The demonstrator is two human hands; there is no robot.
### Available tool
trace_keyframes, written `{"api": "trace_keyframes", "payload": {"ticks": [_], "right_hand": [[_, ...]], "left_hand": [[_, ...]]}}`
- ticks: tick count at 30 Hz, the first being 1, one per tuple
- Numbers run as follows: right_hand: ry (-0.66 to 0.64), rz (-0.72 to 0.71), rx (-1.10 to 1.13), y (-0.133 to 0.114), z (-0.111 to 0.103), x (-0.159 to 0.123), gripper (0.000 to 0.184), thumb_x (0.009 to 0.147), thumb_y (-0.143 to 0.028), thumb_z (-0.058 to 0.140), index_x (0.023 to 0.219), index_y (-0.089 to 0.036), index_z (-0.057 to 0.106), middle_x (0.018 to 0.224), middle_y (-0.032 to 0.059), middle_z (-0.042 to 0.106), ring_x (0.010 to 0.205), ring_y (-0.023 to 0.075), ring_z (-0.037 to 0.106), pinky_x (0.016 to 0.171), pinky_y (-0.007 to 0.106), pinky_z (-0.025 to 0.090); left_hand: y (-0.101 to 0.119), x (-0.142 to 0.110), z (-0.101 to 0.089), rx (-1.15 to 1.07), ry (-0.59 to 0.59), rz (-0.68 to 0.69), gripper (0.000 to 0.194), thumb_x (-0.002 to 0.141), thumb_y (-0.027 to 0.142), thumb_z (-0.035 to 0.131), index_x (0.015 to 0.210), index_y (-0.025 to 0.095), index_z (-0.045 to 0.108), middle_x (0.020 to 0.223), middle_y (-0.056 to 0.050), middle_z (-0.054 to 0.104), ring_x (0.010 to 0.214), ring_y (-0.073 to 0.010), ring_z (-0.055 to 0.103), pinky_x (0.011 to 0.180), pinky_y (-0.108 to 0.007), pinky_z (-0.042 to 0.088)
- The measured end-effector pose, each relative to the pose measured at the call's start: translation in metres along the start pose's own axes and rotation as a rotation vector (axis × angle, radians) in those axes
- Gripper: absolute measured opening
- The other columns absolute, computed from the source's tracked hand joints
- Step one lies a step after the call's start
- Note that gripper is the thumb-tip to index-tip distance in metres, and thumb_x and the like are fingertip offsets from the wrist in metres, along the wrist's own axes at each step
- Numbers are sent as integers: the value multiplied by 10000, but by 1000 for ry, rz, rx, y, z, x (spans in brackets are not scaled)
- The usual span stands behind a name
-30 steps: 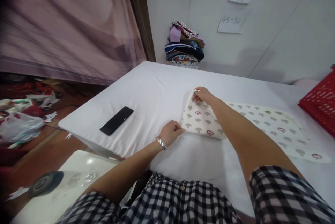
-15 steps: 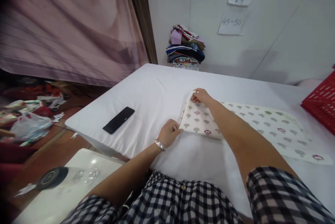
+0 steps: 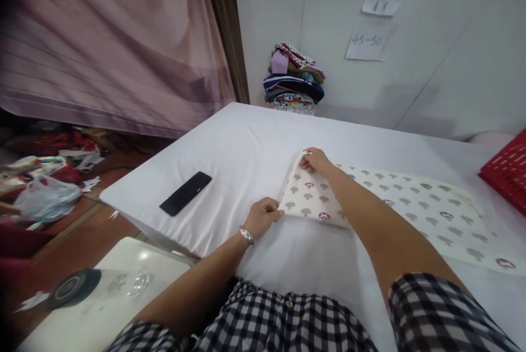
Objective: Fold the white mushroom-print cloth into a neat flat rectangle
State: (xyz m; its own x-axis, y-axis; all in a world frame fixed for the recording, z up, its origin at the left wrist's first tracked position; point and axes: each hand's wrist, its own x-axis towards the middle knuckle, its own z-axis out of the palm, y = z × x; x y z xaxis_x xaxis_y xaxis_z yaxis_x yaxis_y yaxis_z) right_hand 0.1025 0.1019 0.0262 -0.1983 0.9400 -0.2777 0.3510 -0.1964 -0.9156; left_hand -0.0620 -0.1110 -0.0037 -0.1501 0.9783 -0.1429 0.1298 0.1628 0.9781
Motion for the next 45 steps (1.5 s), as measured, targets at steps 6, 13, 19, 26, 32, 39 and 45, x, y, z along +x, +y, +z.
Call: {"api": "trace_keyframes", "payload": {"ticks": [6, 13, 19, 26, 32, 39, 45], "right_hand": [[-6, 22, -30, -2, 4, -1, 302, 830, -103, 517, 1127, -147, 546, 640, 14, 639, 497, 105, 601, 393, 159, 397], [-26, -7, -6, 4, 5, 0, 645, 812, -128, 551, 1416, -153, 325, 729, 22, 670, 507, 101, 585, 415, 179, 404], [-9, -105, 18, 4, 3, -22, 470, 829, -150, 530, 1295, -152, 474, 864, 69, 695, 554, 95, 592, 435, 178, 410], [-47, -209, -101, 19, -12, -76, 295, 830, -179, 488, 1100, -181, 607, 853, 58, 688, 679, 131, 627, 481, 200, 445], [93, -294, -360, 50, -52, -121, 292, 824, -340, 515, 1054, -241, 666, 977, 51, 694, 831, 194, 640, 727, 333, 530], [275, -257, -637, 98, -130, -157, 330, 816, -402, 484, 1057, -265, 663, 1072, 47, 679, 878, 233, 647, 773, 362, 521], [455, -301, -786, 154, -195, -179, 353, 810, -390, 435, 1041, -226, 646, 1106, 72, 656, 934, 251, 624, 805, 389, 504]], "left_hand": [[1, -2, 0, 104, -14, 4, 177, 681, 231, 641, 581, 191, 499, 529, 45, 548, 474, -95, 525, 492, -217, 392], [9, 0, 1, 187, -28, -35, 112, 710, 176, 575, 671, 194, 471, 558, 66, 538, 444, -83, 536, 436, -191, 390], [16, 9, -3, 190, -119, -97, 203, 694, 82, 520, 860, 197, 500, 677, 58, 592, 434, -83, 550, 405, -195, 404], [32, 36, -1, 527, -65, -22, 219, 820, 398, 541, 852, 186, 587, 731, -24, 671, 728, -166, 644, 654, -251, 462], [33, 61, 17, 637, -30, -61, 403, 730, 577, 609, 880, 204, 581, 932, -48, 684, 819, -200, 629, 673, -271, 446], [26, 57, 17, 670, 57, 46, 206, 818, 406, 573, 745, 214, 548, 735, 8, 652, 718, -147, 590, 629, -240, 400], [30, 64, 13, 716, 41, -46, 239, 802, 447, 585, 859, 216, 574, 872, -37, 695, 831, -183, 630, 687, -256, 423]]}}
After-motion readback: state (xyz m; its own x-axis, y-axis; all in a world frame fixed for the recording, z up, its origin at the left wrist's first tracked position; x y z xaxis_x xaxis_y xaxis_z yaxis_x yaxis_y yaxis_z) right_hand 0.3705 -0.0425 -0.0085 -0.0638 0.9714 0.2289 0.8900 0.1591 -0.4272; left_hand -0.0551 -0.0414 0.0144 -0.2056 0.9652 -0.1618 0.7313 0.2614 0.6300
